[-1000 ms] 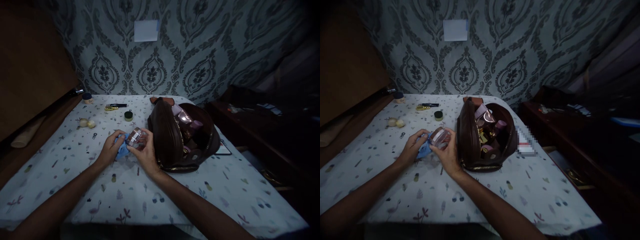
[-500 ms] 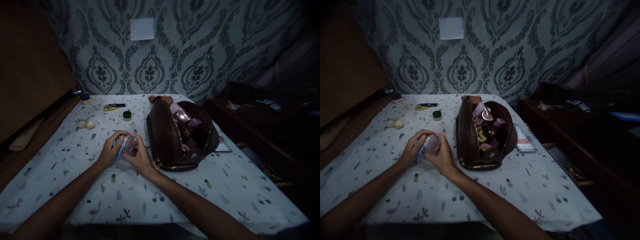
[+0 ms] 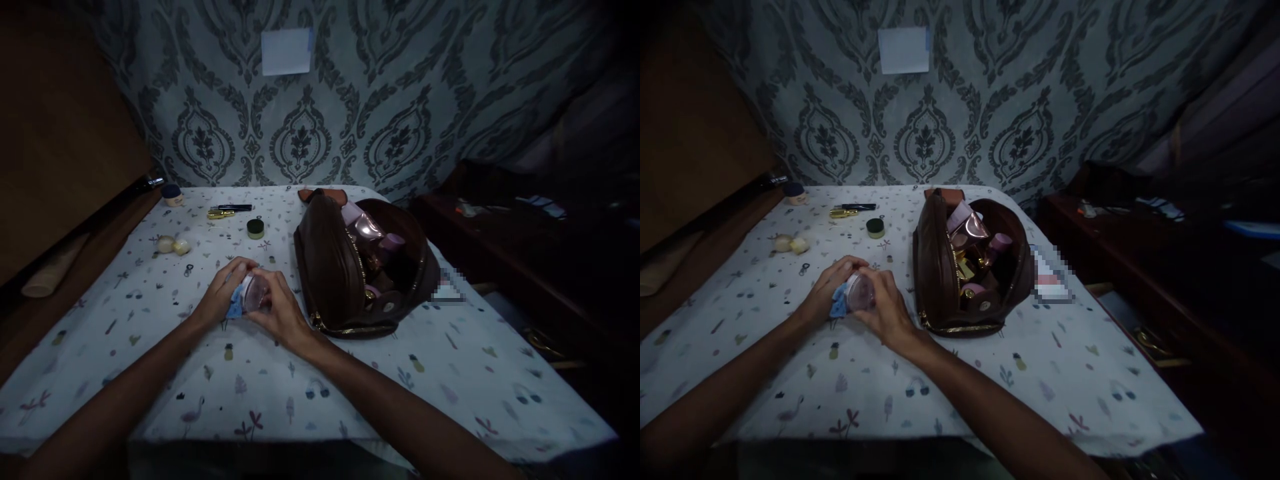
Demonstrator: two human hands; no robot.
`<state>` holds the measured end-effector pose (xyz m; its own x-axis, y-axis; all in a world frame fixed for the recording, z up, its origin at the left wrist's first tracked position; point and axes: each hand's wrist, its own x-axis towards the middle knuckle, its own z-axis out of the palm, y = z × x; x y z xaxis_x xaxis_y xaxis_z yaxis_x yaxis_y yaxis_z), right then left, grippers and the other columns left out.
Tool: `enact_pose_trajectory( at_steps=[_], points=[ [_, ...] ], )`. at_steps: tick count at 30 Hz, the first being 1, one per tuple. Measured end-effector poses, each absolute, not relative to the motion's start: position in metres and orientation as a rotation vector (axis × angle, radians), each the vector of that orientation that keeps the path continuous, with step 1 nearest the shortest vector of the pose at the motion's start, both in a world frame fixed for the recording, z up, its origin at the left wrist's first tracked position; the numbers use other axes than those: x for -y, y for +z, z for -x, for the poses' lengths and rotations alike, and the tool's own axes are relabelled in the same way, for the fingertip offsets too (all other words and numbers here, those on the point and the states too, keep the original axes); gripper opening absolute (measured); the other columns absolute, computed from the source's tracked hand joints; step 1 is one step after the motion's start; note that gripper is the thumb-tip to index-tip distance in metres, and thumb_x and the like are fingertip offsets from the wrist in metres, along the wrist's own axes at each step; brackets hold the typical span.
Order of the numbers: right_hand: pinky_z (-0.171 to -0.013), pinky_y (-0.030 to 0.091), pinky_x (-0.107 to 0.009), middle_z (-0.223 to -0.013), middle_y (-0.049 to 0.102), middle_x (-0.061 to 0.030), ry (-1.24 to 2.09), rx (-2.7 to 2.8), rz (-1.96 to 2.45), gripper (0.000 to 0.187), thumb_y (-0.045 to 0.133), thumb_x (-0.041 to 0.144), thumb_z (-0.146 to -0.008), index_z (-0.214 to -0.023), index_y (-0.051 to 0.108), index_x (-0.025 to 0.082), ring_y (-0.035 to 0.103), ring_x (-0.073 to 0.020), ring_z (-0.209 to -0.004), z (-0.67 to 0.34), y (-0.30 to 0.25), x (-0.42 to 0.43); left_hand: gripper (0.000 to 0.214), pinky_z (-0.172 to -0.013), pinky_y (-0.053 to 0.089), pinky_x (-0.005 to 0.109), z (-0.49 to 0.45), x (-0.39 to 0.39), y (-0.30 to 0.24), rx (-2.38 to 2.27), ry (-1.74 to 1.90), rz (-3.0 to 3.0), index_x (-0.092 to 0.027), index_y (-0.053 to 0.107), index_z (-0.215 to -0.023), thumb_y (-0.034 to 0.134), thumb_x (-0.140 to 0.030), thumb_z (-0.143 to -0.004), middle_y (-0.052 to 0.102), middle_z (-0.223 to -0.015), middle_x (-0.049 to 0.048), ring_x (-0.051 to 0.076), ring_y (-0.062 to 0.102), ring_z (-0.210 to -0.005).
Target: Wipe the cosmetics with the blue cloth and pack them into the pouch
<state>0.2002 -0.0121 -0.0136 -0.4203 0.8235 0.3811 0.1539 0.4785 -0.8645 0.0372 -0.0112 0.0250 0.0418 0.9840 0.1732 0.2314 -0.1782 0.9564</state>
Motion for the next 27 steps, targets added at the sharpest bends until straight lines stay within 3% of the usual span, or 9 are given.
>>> enact_pose_trajectory(
  at_steps=[6, 9, 14, 21, 27],
  points=[
    [-0.089, 0.054, -0.041, -0.123, 0.053, -0.0081, 0.896, 1.938, 0.818, 0.065, 0.076, 0.014, -0.076, -0.135, 0.053, 0.029, 0.059, -0.0227, -0.103, -0.202, -0.009, 0.009, 0.044, -0.08, 0.048, 0.031, -0.033, 0.009, 0.025, -1.261, 1.176, -1.541, -0.02, 0.065, -0.097, 0.047, -0.06, -0.095, 0.066, -0.09, 0.0026, 0.021, 0.06, -0.085],
    [-0.082, 0.054, -0.036, -0.119, 0.058, -0.0065, 1.048, 1.807, 0.868, 0.072, 0.082, 0.017, -0.068, -0.132, 0.052, 0.027, 0.06, -0.0209, -0.096, -0.199, -0.008, 0.007, 0.043, -0.083, 0.047, 0.032, -0.036, 0.013, 0.029, -1.287, 1.213, -1.605, -0.02, 0.063, -0.097, 0.046, -0.059, -0.096, 0.066, -0.093, 0.0034, 0.022, 0.061, -0.089],
    [-0.069, 0.05, -0.028, -0.093, 0.059, 0.0022, 1.349, 1.587, 0.893, 0.079, 0.087, 0.024, -0.062, -0.131, 0.047, 0.025, 0.059, -0.0147, -0.076, -0.194, -0.005, 0.008, 0.044, -0.084, 0.047, 0.034, -0.039, 0.021, 0.033, -1.336, 1.261, -1.725, -0.018, 0.063, -0.1, 0.042, -0.057, -0.097, 0.066, -0.095, 0.006, 0.024, 0.063, -0.091],
    [-0.073, 0.051, -0.029, -0.096, 0.059, 0.0029, 1.488, 1.471, 0.842, 0.087, 0.093, 0.038, -0.056, -0.129, 0.047, 0.026, 0.06, -0.0129, -0.076, -0.194, 0.003, 0.012, 0.043, -0.08, 0.048, 0.034, -0.035, 0.023, 0.025, -1.351, 1.309, -1.753, -0.018, 0.063, -0.104, 0.039, -0.054, -0.099, 0.066, -0.099, 0.0079, 0.024, 0.063, -0.091],
    [-0.067, 0.052, -0.026, -0.085, 0.056, 0.0067, 1.74, 1.182, 0.778, 0.097, 0.097, 0.048, -0.044, -0.125, 0.047, 0.026, 0.06, -0.0115, -0.072, -0.192, 0.009, 0.016, 0.043, -0.09, 0.049, 0.038, -0.035, 0.024, 0.027, -1.376, 1.367, -1.896, -0.021, 0.067, -0.108, 0.041, -0.053, -0.097, 0.069, -0.11, 0.0086, 0.028, 0.064, -0.103]
  ],
)
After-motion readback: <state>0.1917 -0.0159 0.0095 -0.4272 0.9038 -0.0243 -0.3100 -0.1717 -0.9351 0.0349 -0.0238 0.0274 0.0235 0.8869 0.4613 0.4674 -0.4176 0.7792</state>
